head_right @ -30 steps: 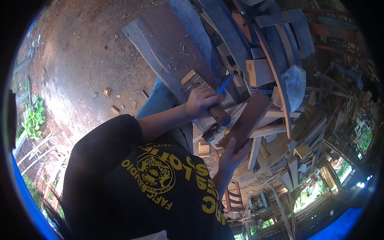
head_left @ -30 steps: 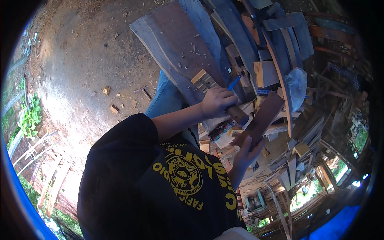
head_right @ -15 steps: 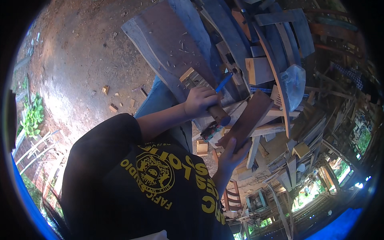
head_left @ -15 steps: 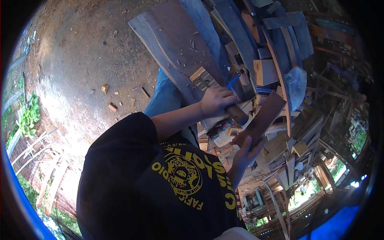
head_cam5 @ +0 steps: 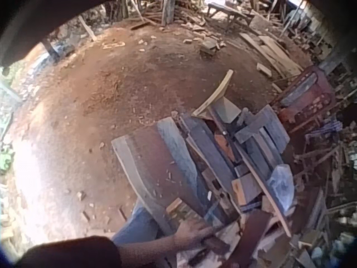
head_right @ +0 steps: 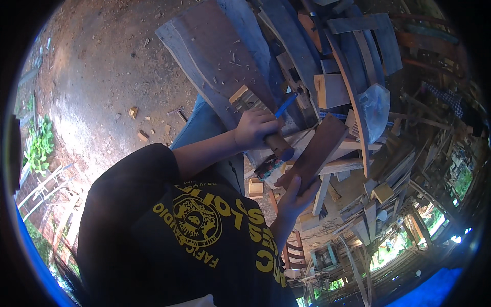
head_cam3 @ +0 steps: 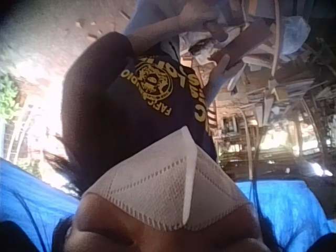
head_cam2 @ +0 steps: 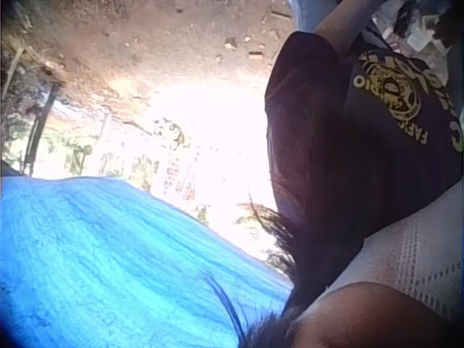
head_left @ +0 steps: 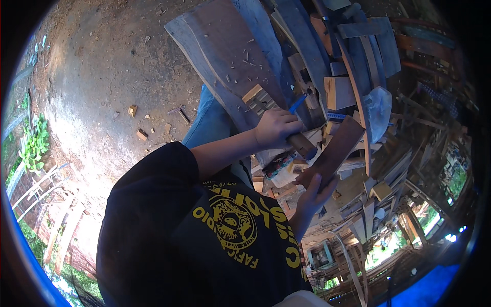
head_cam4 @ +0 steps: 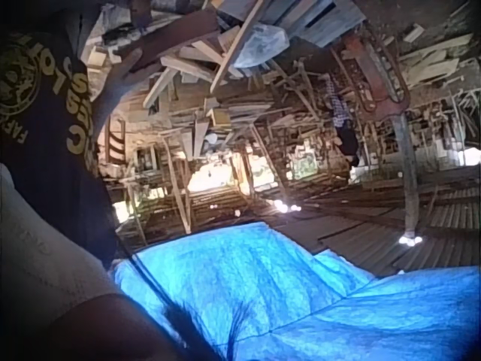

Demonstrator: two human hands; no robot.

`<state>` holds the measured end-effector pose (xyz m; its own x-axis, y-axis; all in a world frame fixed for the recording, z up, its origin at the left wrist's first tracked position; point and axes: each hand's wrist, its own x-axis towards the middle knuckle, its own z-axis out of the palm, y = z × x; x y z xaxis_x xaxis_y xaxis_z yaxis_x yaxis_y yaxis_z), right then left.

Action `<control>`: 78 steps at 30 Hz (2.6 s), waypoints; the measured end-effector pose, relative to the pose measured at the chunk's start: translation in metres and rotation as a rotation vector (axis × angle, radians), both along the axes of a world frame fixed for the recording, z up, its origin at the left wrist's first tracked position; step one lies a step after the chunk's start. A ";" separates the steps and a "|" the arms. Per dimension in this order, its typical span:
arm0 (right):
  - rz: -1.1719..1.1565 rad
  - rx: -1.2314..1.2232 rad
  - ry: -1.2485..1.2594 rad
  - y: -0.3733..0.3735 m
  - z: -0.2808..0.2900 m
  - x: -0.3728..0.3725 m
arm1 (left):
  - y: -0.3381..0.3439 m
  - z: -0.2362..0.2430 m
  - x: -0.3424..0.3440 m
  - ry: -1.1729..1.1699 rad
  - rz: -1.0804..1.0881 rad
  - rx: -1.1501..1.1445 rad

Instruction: Chiseling and carving a piece of wood in a workshop.

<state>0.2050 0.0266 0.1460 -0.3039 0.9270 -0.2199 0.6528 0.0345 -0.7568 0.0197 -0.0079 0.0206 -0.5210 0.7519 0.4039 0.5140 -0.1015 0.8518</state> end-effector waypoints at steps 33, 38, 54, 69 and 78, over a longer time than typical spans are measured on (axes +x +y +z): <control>-0.040 0.492 0.570 -0.016 0.059 -0.016 | 0.002 0.000 -0.010 -0.101 -0.010 0.030; -0.272 0.589 0.714 -0.015 0.067 -0.028 | 0.003 -0.003 -0.012 -0.111 0.011 0.030; -0.027 0.187 -0.236 -0.029 0.037 -0.030 | 0.003 -0.009 0.001 -0.076 -0.034 -0.011; -0.277 0.070 0.547 -0.005 0.075 0.021 | -0.015 -0.001 0.013 0.075 -0.153 0.008; -0.304 -0.194 0.655 -0.024 0.061 -0.009 | -0.018 0.000 0.009 0.057 -0.134 -0.016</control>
<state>0.1960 0.0025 0.2070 -0.1659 0.9539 -0.2500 0.0254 -0.2493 -0.9681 0.0291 -0.0257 0.0210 -0.3919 0.8198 0.4175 0.5444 -0.1592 0.8236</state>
